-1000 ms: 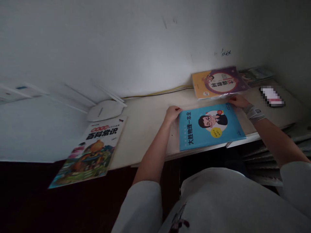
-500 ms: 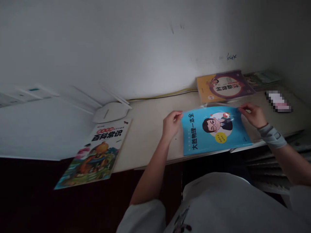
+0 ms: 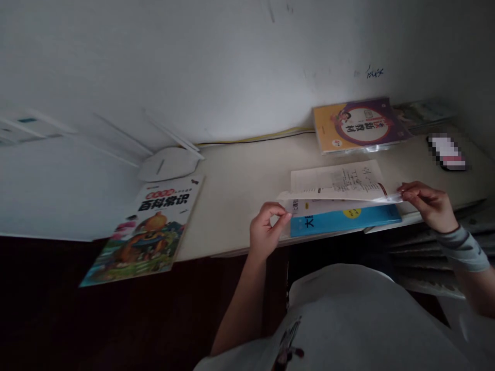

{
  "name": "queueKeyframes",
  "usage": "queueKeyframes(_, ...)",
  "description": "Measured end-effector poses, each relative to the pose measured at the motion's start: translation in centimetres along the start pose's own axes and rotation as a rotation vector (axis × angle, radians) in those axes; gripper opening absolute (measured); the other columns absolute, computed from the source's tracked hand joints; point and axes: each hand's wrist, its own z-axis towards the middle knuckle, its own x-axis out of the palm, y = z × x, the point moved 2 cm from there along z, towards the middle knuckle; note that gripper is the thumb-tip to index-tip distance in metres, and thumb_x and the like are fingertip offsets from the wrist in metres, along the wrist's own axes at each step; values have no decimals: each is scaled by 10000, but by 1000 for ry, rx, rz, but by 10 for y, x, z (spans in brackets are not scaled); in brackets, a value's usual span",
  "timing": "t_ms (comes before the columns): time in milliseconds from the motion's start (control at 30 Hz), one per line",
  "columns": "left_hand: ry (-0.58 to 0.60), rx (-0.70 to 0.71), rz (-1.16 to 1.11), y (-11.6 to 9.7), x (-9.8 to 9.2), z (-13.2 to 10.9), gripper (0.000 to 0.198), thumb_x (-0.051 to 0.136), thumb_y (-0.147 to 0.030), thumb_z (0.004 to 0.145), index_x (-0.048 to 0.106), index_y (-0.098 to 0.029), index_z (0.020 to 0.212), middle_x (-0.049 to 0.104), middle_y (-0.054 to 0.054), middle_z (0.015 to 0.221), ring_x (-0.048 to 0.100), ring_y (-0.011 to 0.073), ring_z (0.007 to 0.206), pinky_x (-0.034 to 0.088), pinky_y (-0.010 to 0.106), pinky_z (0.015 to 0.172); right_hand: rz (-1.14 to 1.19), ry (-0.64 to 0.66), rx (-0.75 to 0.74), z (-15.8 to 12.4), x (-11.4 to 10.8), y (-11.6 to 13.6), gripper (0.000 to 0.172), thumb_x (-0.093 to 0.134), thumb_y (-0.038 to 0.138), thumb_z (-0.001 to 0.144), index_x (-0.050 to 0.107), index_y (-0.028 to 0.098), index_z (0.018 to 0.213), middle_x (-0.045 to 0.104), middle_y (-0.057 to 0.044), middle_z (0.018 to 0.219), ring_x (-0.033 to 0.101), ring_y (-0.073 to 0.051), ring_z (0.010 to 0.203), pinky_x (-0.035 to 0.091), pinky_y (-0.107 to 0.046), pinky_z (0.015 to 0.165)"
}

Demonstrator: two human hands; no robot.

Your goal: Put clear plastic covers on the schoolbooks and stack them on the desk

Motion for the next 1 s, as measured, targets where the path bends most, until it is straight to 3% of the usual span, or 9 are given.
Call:
queueKeyframes(100, 16, 8, 10, -4, -3, 1, 144, 637, -327, 844, 590, -222, 758, 623, 7, 754, 613, 151, 761, 527, 335, 784, -8, -88, 38, 0, 5, 6, 214, 583, 427, 873, 632, 278, 728, 706, -33, 844, 673, -242, 891, 499, -497, 964)
queueKeyframes(233, 5, -4, 40, -13, -6, 5, 151, 624, -348, 844, 583, -229, 761, 628, 3, 733, 634, 166, 791, 512, 409, 909, -184, -193, -148, 2, 0, 24, 83, 610, 340, 851, 636, 299, 784, 693, -50, 1045, 650, -278, 995, 507, -511, 917)
queueKeyframes(333, -48, -122, 63, -14, -2, 7, 126, 617, -324, 837, 568, -222, 780, 618, -4, 730, 645, 152, 769, 537, 334, 806, -337, -252, -226, 4, -1, 31, 59, 637, 321, 822, 643, 298, 769, 678, -61, 1019, 640, -288, 975, 504, -520, 891)
queueKeyframes(500, -89, -211, 97, -15, 9, 2, 84, 605, -237, 793, 528, -217, 764, 593, -22, 704, 617, 126, 691, 508, 251, 671, -332, -192, -126, 7, 6, 19, 205, 598, 289, 831, 547, 248, 636, 654, -84, 1000, 630, -265, 967, 495, -487, 882)
queueKeyframes(667, 95, -182, 220, -12, 16, -10, 111, 542, -131, 776, 514, -227, 726, 598, -15, 711, 598, 145, 699, 488, 272, 677, -337, -6, -23, 3, 16, -3, 233, 561, 246, 806, 475, 225, 590, 639, -113, 1100, 642, -255, 945, 525, -436, 790)
queueKeyframes(833, 308, 1, 486, 1, 32, -22, 184, 505, -64, 767, 606, -218, 768, 634, 27, 754, 598, 199, 787, 479, 360, 778, -569, 47, -132, -9, 31, -20, 208, 511, 213, 820, 499, 227, 613, 649, -127, 1097, 587, -280, 1028, 477, -472, 918)
queueKeyframes(1000, 399, 144, 693, 6, 39, -26, 268, 495, -83, 820, 694, -220, 938, 614, 46, 755, 586, 217, 788, 476, 369, 757, -757, 84, -186, -13, 39, -32, 150, 473, 186, 840, 564, 203, 722, 655, -113, 1021, 565, -247, 936, 464, -401, 846)
